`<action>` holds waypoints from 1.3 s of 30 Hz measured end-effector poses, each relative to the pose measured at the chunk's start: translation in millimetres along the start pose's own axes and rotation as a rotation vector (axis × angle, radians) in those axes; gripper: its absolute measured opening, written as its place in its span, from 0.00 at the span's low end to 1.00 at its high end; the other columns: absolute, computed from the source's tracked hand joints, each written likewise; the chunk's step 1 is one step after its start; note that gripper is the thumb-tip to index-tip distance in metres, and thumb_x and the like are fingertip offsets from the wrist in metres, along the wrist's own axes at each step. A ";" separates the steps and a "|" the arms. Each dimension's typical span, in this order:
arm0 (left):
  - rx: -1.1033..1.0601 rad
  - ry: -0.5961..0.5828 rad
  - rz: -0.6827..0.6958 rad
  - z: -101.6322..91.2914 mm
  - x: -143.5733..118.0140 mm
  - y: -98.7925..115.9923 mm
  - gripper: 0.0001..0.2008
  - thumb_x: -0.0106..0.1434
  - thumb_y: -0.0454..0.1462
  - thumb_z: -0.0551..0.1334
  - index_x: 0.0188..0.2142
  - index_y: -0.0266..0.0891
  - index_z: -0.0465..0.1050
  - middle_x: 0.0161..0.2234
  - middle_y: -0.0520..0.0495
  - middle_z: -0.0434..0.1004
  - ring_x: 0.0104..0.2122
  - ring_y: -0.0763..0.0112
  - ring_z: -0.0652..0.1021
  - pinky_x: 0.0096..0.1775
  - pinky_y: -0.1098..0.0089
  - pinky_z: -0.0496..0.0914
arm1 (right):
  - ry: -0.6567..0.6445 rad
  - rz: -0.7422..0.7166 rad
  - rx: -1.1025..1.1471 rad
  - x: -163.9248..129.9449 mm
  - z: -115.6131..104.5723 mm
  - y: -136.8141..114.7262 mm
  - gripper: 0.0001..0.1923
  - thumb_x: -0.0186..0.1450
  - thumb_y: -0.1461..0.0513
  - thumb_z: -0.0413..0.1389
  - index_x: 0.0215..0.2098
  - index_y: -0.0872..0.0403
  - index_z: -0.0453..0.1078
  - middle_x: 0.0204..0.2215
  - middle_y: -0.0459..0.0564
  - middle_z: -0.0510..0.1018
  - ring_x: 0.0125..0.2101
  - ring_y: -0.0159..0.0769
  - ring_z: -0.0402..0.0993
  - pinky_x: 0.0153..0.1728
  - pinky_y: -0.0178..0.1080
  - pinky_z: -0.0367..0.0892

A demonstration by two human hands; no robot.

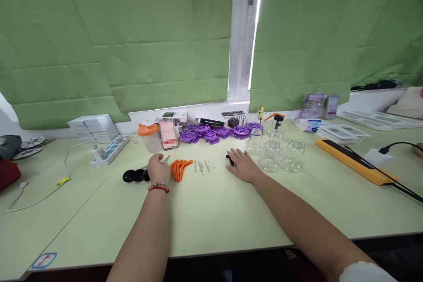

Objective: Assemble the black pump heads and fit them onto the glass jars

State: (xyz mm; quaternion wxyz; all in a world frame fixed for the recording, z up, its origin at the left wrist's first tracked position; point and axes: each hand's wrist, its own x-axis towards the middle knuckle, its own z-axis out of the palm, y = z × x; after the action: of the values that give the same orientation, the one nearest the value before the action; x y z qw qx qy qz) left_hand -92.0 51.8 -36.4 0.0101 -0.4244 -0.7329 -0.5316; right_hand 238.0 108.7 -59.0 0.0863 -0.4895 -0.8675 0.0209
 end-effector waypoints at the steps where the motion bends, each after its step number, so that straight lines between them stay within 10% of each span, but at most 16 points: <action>1: 0.000 0.006 0.004 0.4 0.2 -0.5 0.11 0.48 0.28 0.54 0.31 0.40 0.68 0.34 0.44 0.70 0.38 0.60 0.72 0.45 0.54 0.66 | 0.012 0.003 -0.001 -0.6 -0.3 -0.4 0.39 0.65 0.42 0.32 0.67 0.53 0.40 0.67 0.52 0.43 0.65 0.50 0.38 0.61 0.52 0.36; 17: 0.278 0.093 0.307 -3.4 -10.2 22.9 0.13 0.52 0.27 0.53 0.36 0.37 0.70 0.40 0.40 0.72 0.43 0.54 0.71 0.46 0.56 0.64 | 0.057 0.026 0.025 -7.1 -6.9 -3.0 0.41 0.65 0.42 0.33 0.66 0.59 0.43 0.66 0.57 0.44 0.65 0.48 0.38 0.62 0.49 0.35; 22: 0.129 -0.049 0.469 6.8 -23.7 31.0 0.13 0.54 0.27 0.52 0.37 0.38 0.69 0.40 0.41 0.72 0.44 0.58 0.70 0.48 0.60 0.64 | 0.064 -0.090 0.005 -14.3 -16.8 -17.1 0.39 0.65 0.43 0.36 0.66 0.58 0.45 0.67 0.55 0.43 0.65 0.48 0.33 0.62 0.51 0.31; 29: 0.027 -0.308 0.480 19.9 -37.9 36.4 0.11 0.57 0.30 0.51 0.38 0.38 0.68 0.39 0.44 0.71 0.42 0.62 0.72 0.46 0.62 0.67 | -0.084 -0.565 0.153 -28.2 -19.6 -48.5 0.37 0.66 0.47 0.42 0.64 0.63 0.50 0.65 0.58 0.48 0.65 0.44 0.38 0.63 0.45 0.40; 39: 0.178 -0.319 0.252 19.0 -29.0 26.3 0.11 0.58 0.32 0.52 0.39 0.35 0.69 0.40 0.42 0.71 0.38 0.63 0.74 0.44 0.63 0.70 | -0.121 -0.574 0.242 -29.4 -15.8 -53.0 0.34 0.66 0.49 0.44 0.63 0.63 0.55 0.63 0.60 0.55 0.63 0.44 0.47 0.62 0.45 0.47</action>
State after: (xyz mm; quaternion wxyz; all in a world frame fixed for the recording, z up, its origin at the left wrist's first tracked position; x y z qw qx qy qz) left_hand -48.5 51.0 -37.9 -0.0022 -0.5887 -0.7106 -0.3853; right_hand 210.7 55.2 -40.8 0.0944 -0.2088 -0.9649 0.1281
